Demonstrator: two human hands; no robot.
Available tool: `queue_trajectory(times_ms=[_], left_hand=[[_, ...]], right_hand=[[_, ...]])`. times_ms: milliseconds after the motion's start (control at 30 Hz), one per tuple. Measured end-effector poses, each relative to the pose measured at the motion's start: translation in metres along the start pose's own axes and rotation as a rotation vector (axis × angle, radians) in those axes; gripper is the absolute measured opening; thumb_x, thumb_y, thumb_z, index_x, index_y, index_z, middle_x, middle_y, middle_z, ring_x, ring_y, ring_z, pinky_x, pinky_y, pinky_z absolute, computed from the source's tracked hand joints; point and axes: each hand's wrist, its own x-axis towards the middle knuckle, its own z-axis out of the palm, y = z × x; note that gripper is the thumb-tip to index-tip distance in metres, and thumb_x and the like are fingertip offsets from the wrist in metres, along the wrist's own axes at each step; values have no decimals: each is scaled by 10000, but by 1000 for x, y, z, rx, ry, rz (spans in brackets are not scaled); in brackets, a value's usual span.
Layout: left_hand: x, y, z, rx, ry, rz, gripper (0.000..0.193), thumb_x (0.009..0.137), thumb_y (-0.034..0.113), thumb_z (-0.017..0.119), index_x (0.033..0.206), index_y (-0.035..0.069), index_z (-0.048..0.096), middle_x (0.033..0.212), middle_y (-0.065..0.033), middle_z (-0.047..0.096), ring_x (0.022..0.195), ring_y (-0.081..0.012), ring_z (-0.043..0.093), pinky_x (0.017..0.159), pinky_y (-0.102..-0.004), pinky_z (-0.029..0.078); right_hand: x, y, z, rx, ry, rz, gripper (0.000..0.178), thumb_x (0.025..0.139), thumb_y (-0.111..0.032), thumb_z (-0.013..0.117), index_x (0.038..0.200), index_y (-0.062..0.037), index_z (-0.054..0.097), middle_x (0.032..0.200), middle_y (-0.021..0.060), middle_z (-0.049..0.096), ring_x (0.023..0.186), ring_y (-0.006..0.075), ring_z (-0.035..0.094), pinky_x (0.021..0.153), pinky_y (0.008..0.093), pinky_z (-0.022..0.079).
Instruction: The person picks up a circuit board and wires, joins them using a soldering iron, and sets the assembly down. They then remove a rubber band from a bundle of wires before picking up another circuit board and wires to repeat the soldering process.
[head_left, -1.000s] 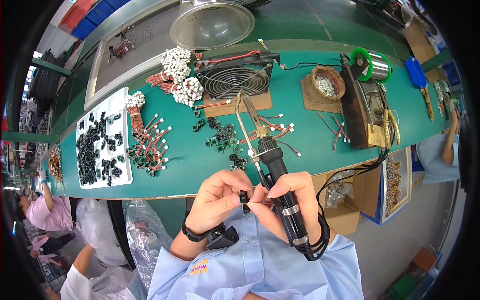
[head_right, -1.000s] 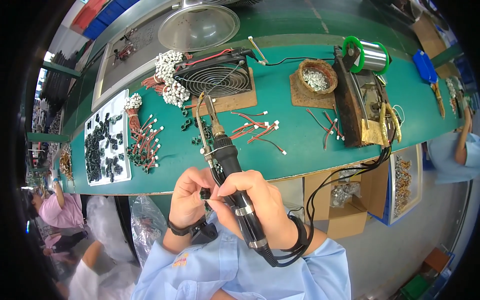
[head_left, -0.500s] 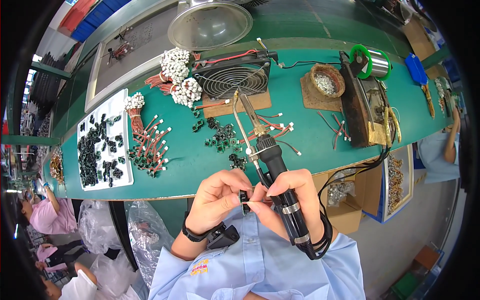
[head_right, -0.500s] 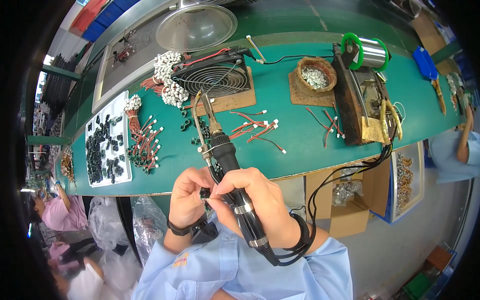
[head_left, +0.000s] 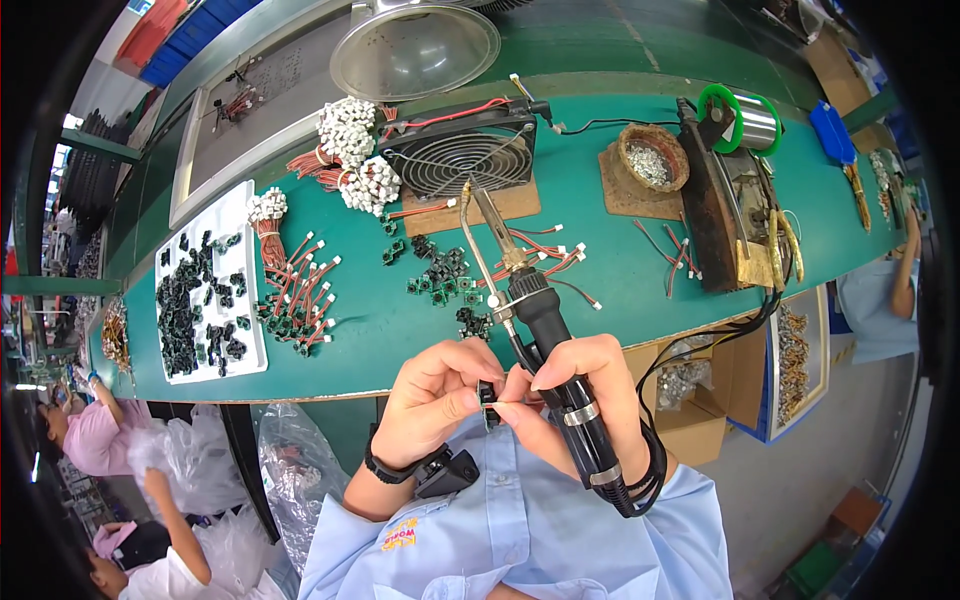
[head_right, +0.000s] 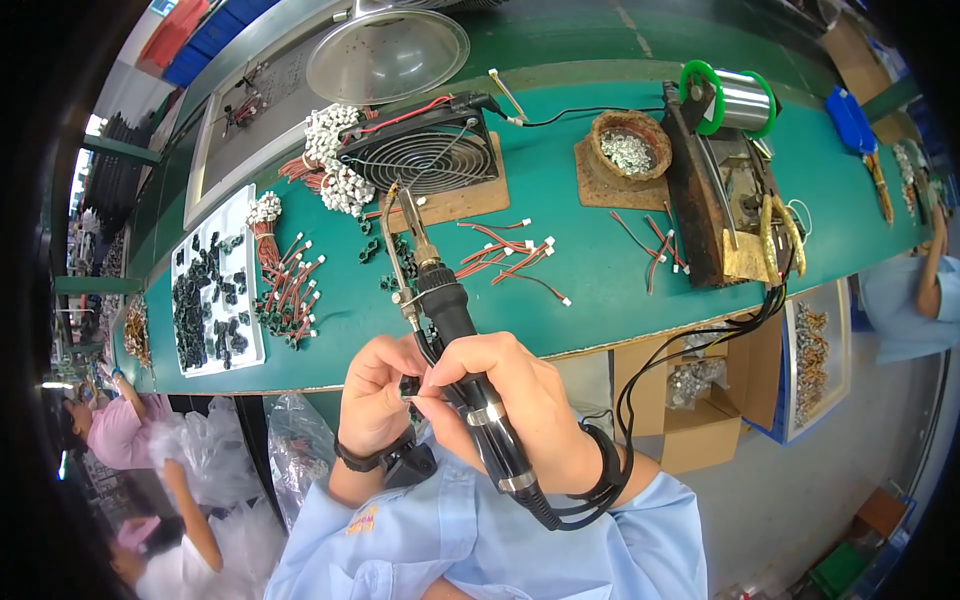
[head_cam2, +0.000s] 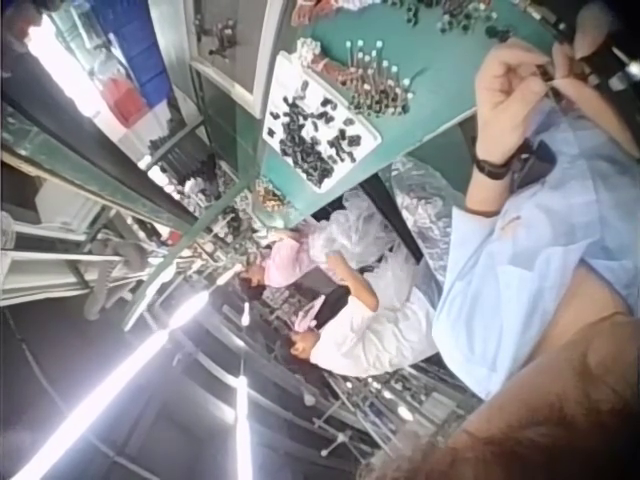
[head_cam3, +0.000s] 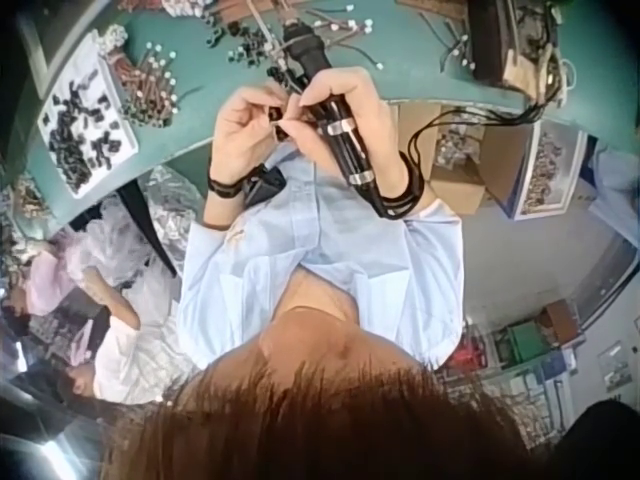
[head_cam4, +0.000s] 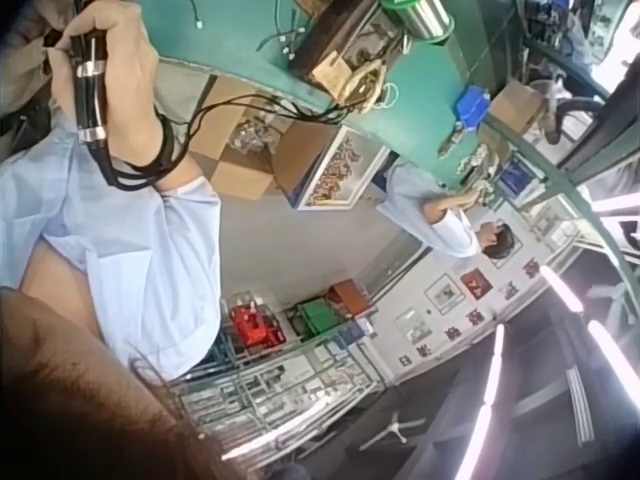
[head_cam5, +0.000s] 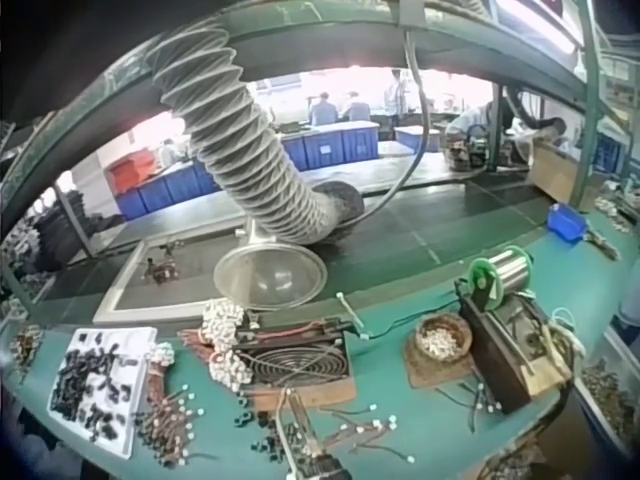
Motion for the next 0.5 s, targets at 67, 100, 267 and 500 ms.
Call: queue_trajectory(times_ms=[67,100,267,500], left_hand=[[0,0,0,-4,5,-2,183,844,124,606,974,6,553,952,-82,545,875,-155,487,746,-276,395],[0,0,0,2,3,2,183,844,122,605,975,6,552,952,-83,545,873,-155,488,746,-276,395],[-1,-1,-1,15,-3,1,185,844,118,604,980,5,549,951,-85,544,867,-154,492,744,-276,398],[0,-2,-1,20,-9,17,187,846,114,601,987,5,544,951,-88,541,860,-154,498,741,-275,401]], right_hand=[[0,0,0,17,-6,13,409,721,105,659,968,-62,378,854,67,505,737,118,613,609,236,503],[0,0,0,23,-6,15,408,721,107,658,966,-61,379,852,68,500,736,120,614,606,237,503],[0,3,4,70,100,-16,386,665,69,700,941,-55,461,840,75,550,704,176,617,602,269,488],[-1,5,5,118,149,16,383,634,51,722,928,-54,500,831,75,581,694,201,618,613,285,479]])
